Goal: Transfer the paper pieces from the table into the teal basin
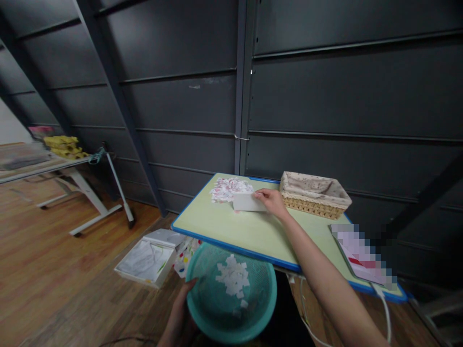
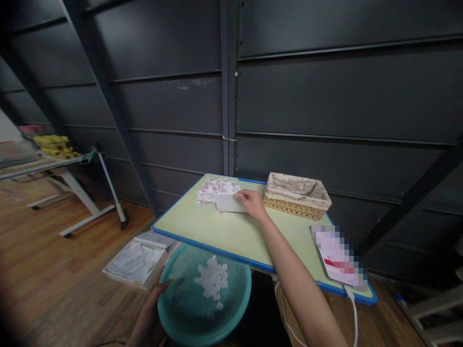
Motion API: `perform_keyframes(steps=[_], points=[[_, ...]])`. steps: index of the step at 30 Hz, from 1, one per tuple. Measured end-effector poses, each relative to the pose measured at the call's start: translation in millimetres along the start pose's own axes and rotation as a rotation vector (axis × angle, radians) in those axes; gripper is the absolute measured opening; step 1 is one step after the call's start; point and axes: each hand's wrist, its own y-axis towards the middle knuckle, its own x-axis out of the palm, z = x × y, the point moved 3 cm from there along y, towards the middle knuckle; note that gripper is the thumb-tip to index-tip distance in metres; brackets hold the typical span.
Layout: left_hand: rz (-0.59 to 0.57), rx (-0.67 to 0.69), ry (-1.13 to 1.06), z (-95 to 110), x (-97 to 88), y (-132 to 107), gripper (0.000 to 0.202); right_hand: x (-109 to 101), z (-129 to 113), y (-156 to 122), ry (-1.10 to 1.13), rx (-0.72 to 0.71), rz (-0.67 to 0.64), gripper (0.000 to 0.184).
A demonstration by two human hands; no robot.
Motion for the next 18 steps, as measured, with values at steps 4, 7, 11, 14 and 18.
perform_keyframes(steps=[4, 7, 11, 14, 18], points=[[-0.001, 0.021, 0.062, 0, -1.4, 1, 0.047, -13, 2, 3, -0.080, 0.016, 0.033, 0.028], [0.018, 0.029, 0.056, -1, -0.8, 0, 0.048, -12, 0, 2, -0.086, 0.009, 0.023, 0.030], [0.015, 0.000, 0.047, 1, 2.5, -4, 0.061, -14, 1, 3, -0.059, -0.011, -0.051, 0.032], [-0.012, -0.004, 0.033, 3, 2.8, -6, 0.076, -33, 5, 4, -0.089, 0.008, 0.038, 0.034], [-0.050, 0.003, 0.045, 3, 1.3, -3, 0.082, -62, 9, -4, -0.281, 0.068, 0.241, 0.033]])
